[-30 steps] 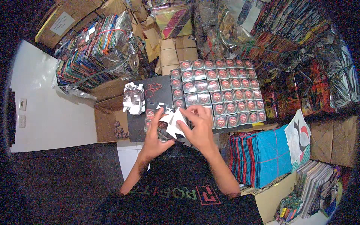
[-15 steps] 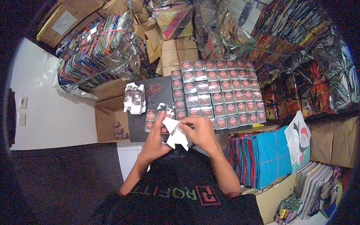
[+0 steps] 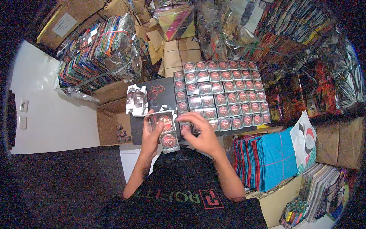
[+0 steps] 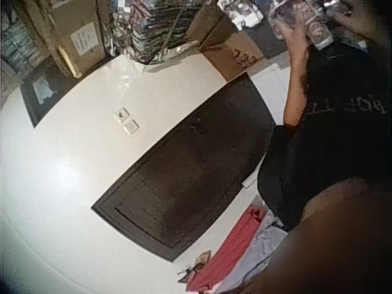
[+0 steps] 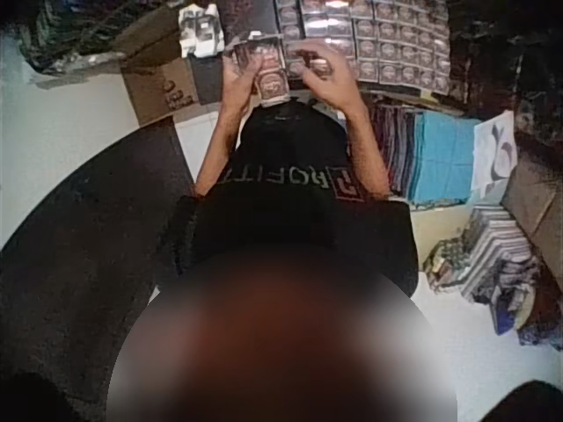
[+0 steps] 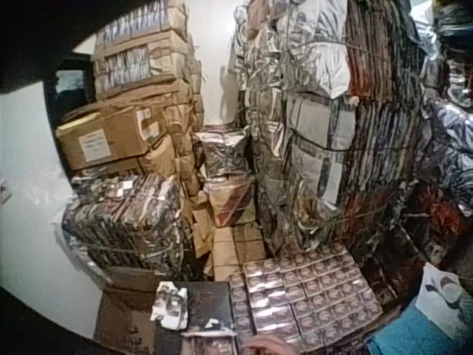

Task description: Assembling and packing small cardboard toy boxes in a warehouse setting.

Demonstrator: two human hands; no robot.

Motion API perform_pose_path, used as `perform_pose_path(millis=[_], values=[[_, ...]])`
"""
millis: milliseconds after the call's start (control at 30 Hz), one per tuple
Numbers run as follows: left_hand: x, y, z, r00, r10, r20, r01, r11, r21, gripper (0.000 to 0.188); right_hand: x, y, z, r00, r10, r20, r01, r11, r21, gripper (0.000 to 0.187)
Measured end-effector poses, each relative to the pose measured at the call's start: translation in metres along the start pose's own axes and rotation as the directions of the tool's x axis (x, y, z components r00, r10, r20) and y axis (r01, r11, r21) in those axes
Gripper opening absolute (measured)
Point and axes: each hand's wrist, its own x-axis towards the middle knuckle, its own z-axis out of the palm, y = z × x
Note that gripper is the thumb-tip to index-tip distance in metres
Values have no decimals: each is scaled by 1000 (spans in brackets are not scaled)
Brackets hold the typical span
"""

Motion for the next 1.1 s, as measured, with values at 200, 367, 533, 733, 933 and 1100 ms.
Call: perform_pose_path(millis=[200, 367, 533, 733, 933, 1100], values=[[-3, 22, 20, 985, -153, 78, 168, 952, -255, 51, -2, -16, 12, 978, -37, 207, 54, 995, -79, 74], [-4, 25, 19, 968, -162, 189, 219, 916, -336, 57, -1, -20, 20, 974, -84, 211, 145, 945, -292, 79], [-6, 33, 27, 975, -158, 159, 206, 913, -353, 57, -4, -5, 22, 982, -183, 53, 191, 941, -278, 67], [-2, 19, 9, 964, -184, 191, 248, 880, -406, 41, -2, -9, 17, 969, -224, 99, 242, 940, -241, 51], [-8, 13, 5, 954, -258, 150, 288, 927, -240, 52, -4, -7, 17, 1000, 9, 0, -9, 996, -91, 34], [-15, 12, 12, 938, -324, 123, 339, 931, -135, 50, -5, 2, 31, 983, 103, -149, -94, 993, 69, 51]])
